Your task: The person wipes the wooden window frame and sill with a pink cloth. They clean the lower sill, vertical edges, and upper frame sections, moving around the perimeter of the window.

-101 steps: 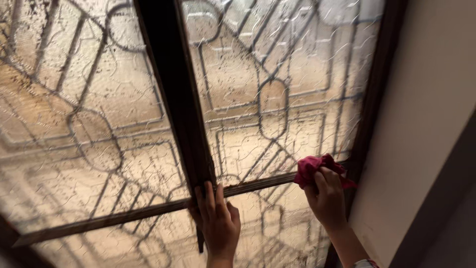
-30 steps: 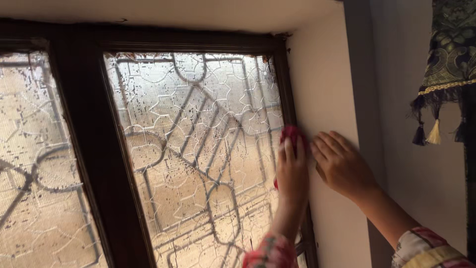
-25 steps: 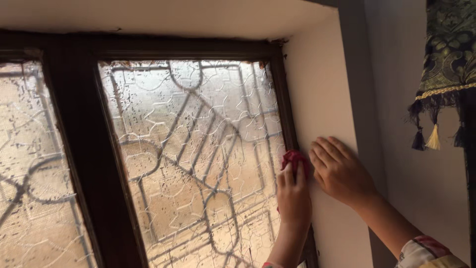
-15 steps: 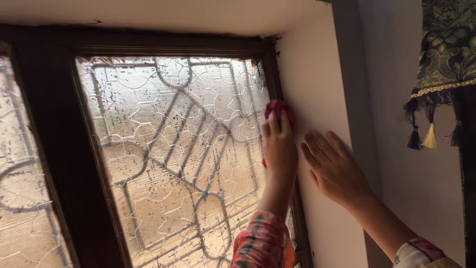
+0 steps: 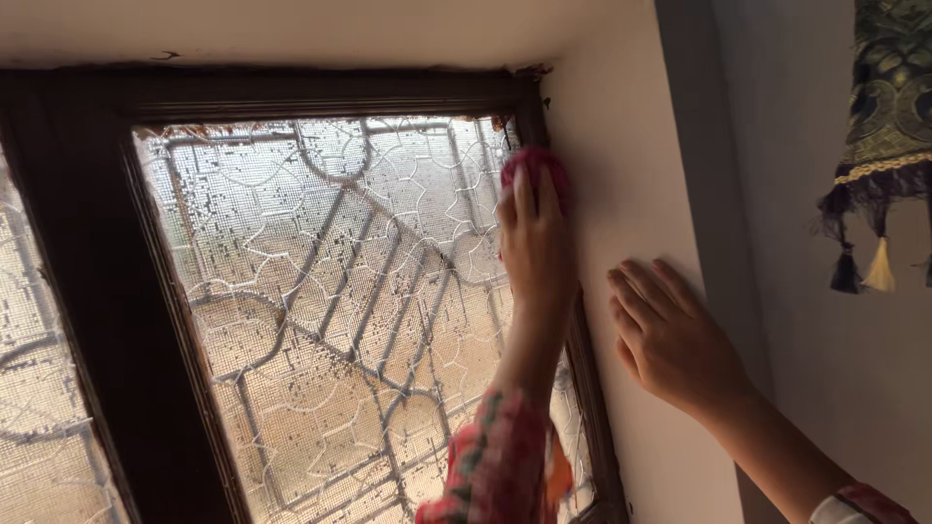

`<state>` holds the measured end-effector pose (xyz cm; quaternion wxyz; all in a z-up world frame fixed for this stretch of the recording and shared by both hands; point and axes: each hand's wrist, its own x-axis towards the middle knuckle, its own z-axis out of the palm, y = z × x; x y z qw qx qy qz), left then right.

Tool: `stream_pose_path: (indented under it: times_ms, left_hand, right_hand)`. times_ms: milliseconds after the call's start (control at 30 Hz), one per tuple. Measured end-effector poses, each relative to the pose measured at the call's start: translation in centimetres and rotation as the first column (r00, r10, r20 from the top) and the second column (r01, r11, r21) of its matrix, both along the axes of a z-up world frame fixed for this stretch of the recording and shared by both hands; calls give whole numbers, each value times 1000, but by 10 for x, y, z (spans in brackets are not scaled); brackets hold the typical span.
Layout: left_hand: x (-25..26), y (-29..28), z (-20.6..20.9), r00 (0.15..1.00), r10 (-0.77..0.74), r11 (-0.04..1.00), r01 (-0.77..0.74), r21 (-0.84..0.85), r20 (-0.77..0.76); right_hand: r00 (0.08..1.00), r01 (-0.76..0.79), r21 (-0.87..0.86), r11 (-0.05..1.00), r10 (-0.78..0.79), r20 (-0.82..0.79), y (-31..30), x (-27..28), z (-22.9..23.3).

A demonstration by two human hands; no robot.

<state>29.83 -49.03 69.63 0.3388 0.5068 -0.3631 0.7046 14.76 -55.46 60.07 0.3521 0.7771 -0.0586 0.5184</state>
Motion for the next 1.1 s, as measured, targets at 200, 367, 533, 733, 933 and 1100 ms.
stream_pose_path:
  times_ms: [200,367,533,733,933,1100]
  left_hand:
    - [-2,-19,-13,984,135,990,-129,59,-113]
    - [-19,-1,-55,944,132,968,-58,243,-301]
    - [-15,5,1,997,-62,998,64,27,-52]
    - [-4,-10,43,990,140,990,-139,17,-16]
    - [-18,-6,-29,982,139,977,-115,177,-125]
    - [-30,15,-10,970,-9,973,65,223,-242]
  right_hand:
    - [999,19,-43,999,-18,34,0,-2,-1]
    - [994,97,-78,992,-92,66,6,-5,-2]
    - [997,49,-44,998,-47,55,4,-2,1]
    - [999,23,-14,1000,-23,28,1,1,1]
    - [998,-3,-36,999,5,65,0,1,-3]
    - [994,-108,32,994,108,22,-1,2,3]
